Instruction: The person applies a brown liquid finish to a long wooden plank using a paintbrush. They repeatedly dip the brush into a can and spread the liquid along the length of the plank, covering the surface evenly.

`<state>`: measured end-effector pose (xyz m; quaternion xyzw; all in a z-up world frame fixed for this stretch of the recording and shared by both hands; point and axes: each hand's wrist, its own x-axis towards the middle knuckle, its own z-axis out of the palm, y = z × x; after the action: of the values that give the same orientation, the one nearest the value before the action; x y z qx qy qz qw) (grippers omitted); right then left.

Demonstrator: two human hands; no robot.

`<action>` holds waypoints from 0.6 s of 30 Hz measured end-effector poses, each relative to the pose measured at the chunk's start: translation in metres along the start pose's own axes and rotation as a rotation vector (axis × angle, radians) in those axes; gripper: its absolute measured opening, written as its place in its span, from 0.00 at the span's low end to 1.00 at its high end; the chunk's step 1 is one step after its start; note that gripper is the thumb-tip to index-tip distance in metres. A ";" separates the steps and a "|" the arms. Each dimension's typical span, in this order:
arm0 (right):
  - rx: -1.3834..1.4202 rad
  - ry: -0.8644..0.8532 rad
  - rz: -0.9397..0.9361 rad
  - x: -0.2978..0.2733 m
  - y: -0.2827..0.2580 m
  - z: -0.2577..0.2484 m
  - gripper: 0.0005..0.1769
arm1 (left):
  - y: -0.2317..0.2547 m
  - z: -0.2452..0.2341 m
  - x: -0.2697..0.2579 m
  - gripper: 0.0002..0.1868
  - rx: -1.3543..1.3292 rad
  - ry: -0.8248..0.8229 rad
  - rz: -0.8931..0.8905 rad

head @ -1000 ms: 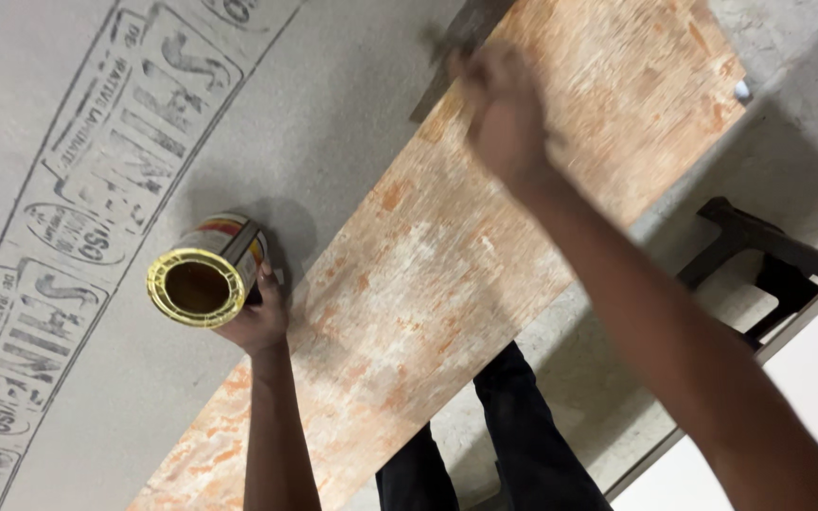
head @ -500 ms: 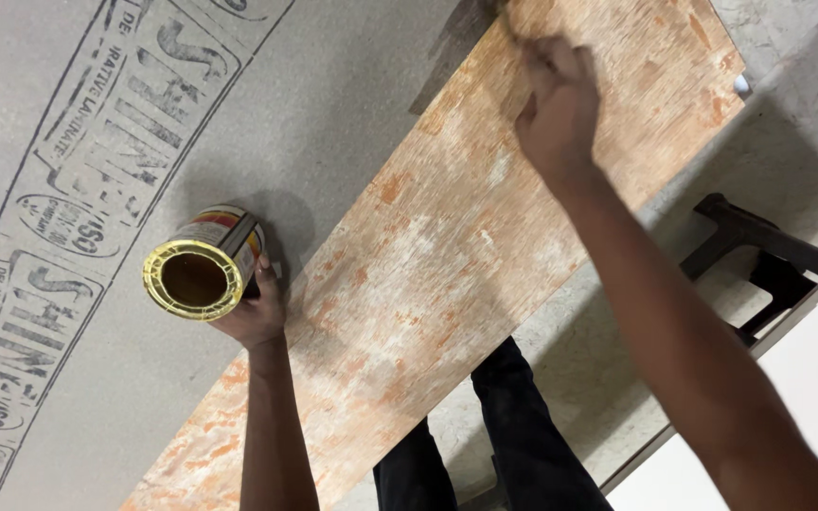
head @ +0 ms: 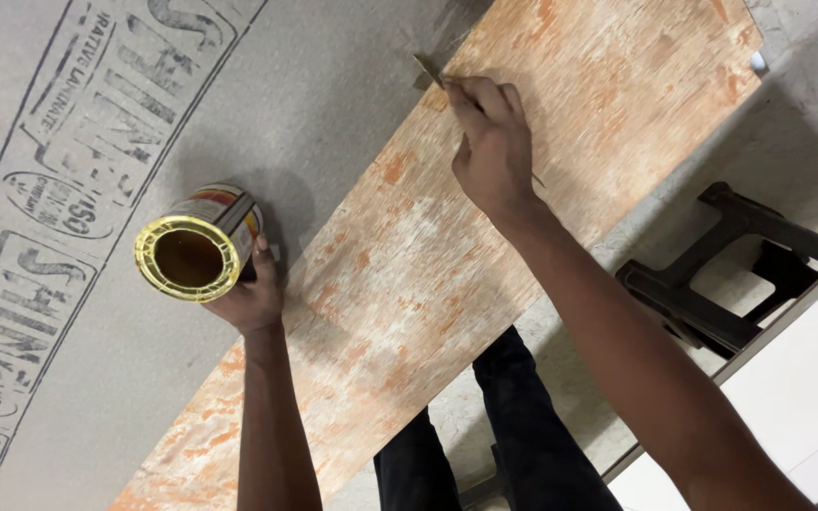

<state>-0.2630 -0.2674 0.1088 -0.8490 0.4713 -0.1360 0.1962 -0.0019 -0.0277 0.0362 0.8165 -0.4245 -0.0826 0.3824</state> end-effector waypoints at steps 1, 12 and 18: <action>0.016 0.021 0.040 -0.001 0.000 -0.001 0.32 | 0.001 0.001 0.001 0.27 -0.044 -0.001 -0.013; 0.206 0.139 0.148 -0.032 0.036 -0.006 0.25 | 0.005 -0.002 0.004 0.24 -0.172 -0.011 -0.182; 1.209 -0.110 0.324 -0.064 0.070 0.006 0.14 | 0.016 -0.018 0.016 0.41 -0.120 0.010 -0.105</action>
<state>-0.3464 -0.2455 0.0684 -0.5115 0.4228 -0.3034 0.6838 0.0063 -0.0353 0.0628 0.8137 -0.3736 -0.1238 0.4278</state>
